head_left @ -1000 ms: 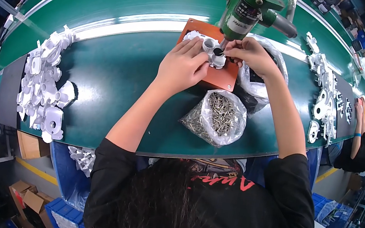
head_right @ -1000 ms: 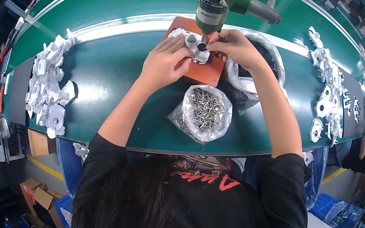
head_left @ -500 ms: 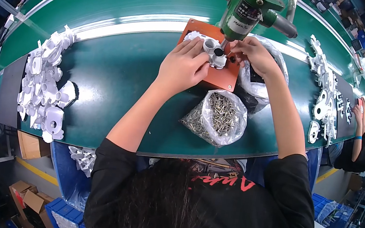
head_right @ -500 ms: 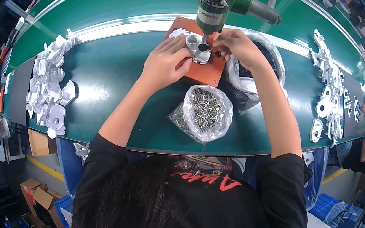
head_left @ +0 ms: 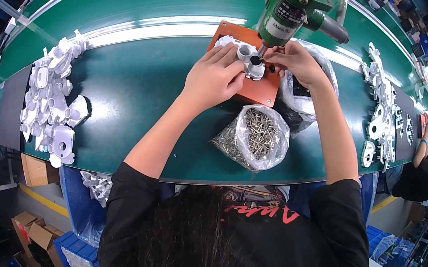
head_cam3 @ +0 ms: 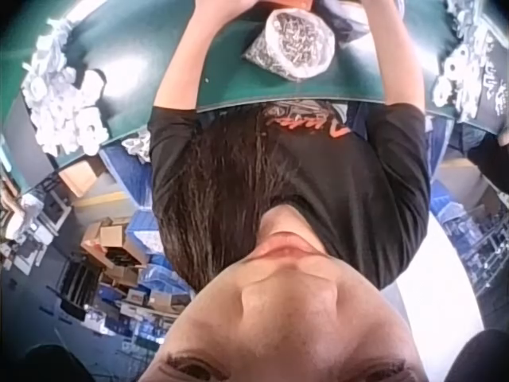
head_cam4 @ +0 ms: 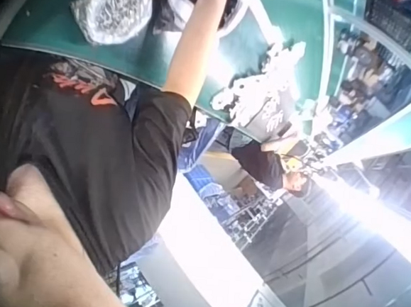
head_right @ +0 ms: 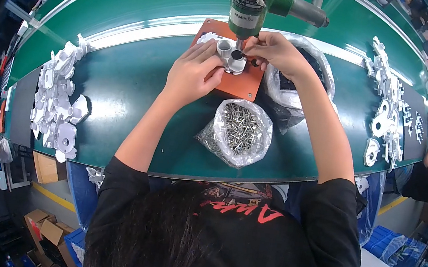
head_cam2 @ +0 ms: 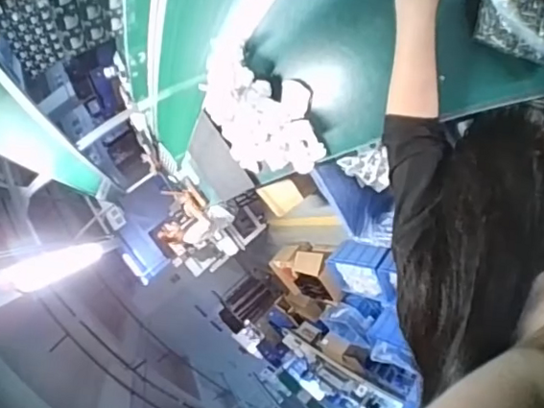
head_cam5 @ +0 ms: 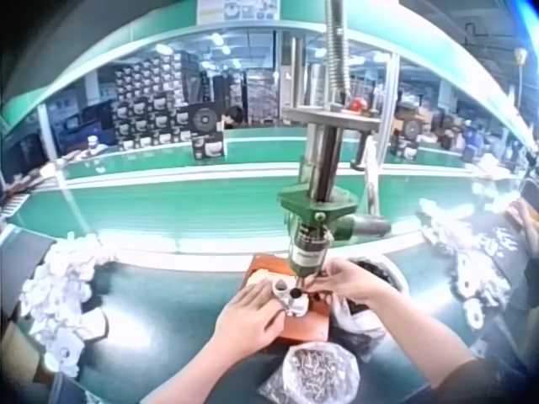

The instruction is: Assembling plastic housing components and small inserts using a manual press machine on an assembly line.

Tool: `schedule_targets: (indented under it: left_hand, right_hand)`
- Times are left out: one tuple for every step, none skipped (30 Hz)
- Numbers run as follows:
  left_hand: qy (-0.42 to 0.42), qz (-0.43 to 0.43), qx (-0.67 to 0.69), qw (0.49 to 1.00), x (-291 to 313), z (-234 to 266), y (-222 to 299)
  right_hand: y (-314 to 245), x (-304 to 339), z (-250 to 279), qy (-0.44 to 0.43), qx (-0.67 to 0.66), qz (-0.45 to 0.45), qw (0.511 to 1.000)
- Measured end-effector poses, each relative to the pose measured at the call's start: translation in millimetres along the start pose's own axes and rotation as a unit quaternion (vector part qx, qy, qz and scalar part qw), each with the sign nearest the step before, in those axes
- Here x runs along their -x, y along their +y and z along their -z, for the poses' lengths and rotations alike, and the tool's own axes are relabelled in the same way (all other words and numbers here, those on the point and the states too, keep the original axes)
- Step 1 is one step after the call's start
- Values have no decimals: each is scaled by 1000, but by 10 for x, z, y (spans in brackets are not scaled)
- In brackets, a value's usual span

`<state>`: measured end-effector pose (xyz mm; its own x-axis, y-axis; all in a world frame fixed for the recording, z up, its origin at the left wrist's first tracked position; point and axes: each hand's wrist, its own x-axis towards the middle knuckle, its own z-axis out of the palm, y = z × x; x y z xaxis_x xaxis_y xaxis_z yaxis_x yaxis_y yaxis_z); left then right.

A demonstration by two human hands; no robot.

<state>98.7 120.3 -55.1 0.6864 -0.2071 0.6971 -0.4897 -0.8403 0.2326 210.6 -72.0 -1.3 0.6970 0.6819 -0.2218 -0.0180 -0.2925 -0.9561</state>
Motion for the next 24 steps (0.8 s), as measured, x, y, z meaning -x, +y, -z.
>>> schedule_targets:
  left_hand:
    - [1, -1, -2, 1000, 0, 0, 1]
    - [1, -1, -2, 1000, 0, -3, 1]
    - [3, -1, -2, 1000, 0, -4, 2]
    - [6, 0, -2, 1000, 1, -5, 2]
    - [5, 0, -2, 1000, 2, -5, 2]
    - [4, 0, 0, 1000, 3, -4, 0]
    - [4, 1, 1, 1000, 6, -2, -1]
    - [4, 1, 1, 1000, 5, -2, -2]
    - [4, 2, 2, 1000, 4, -3, 0]
    - [4, 4, 3, 1000, 4, -3, 2]
    - [4, 4, 2, 1000, 5, -3, 3]
    - [3, 6, 3, 1000, 6, -3, 5]
    - [2, 8, 4, 1000, 6, -3, 7]
    - [2, 9, 4, 1000, 5, -1, 7]
    - [2, 6, 5, 1000, 2, 1, 8]
    - [3, 2, 6, 1000, -1, 1, 8]
    - [3, 2, 6, 1000, 1, 0, 5]
    - [-1, 2, 4, 1000, 2, 1, 1]
    - [-5, 2, 2, 1000, 2, 0, 0]
    - [-5, 2, 2, 1000, -1, -1, 0]
    - [-5, 1, 4, 1000, -5, -4, 1]
    - [-5, 0, 5, 1000, -9, -7, 2]
    - [-4, 0, 5, 1000, -9, -7, 0]
    - [-4, 0, 6, 1000, -4, -7, -2]
  right_hand:
    - [-2, -8, -11, 5, 8, -3, 1000]
    - [-1, -14, -18, 11, 16, -6, 1000]
    - [6, -24, -21, 12, 15, -6, 1000]
    - [16, -38, -22, 14, 30, -8, 999]
    - [20, -49, -24, 15, 45, -10, 999]
    - [13, -55, -28, 15, 45, -10, 999]
    - [-2, -60, -33, 12, 57, -8, 998]
    - [-15, -64, -34, 9, 69, -5, 998]
    - [-20, -67, -27, 9, 69, -5, 998]
    - [-22, -68, -16, 11, 70, -7, 997]
    - [-26, -71, -12, 12, 71, -10, 997]
    - [-39, -69, -16, 12, 71, -10, 997]
    - [-57, -63, -22, 9, 76, -13, 997]
    - [-70, -61, -27, 7, 81, -16, 997]
    - [-78, -65, -30, 7, 81, -16, 997]
    - [-85, -74, -31, -3, 94, -1, 996]
    - [-89, -84, -31, -12, 107, 14, 994]
    - [-96, -99, -38, -12, 107, 13, 994]
    - [-105, -120, -48, -24, 116, 2, 993]
    - [-115, -138, -49, -36, 125, -9, 991]
    - [-124, -153, -39, -36, 125, -9, 991]
    - [-133, -169, -27, -50, 142, -38, 988]
    - [-146, -178, -23, -64, 160, -67, 983]
    - [-142, -180, -19, -64, 161, -66, 983]
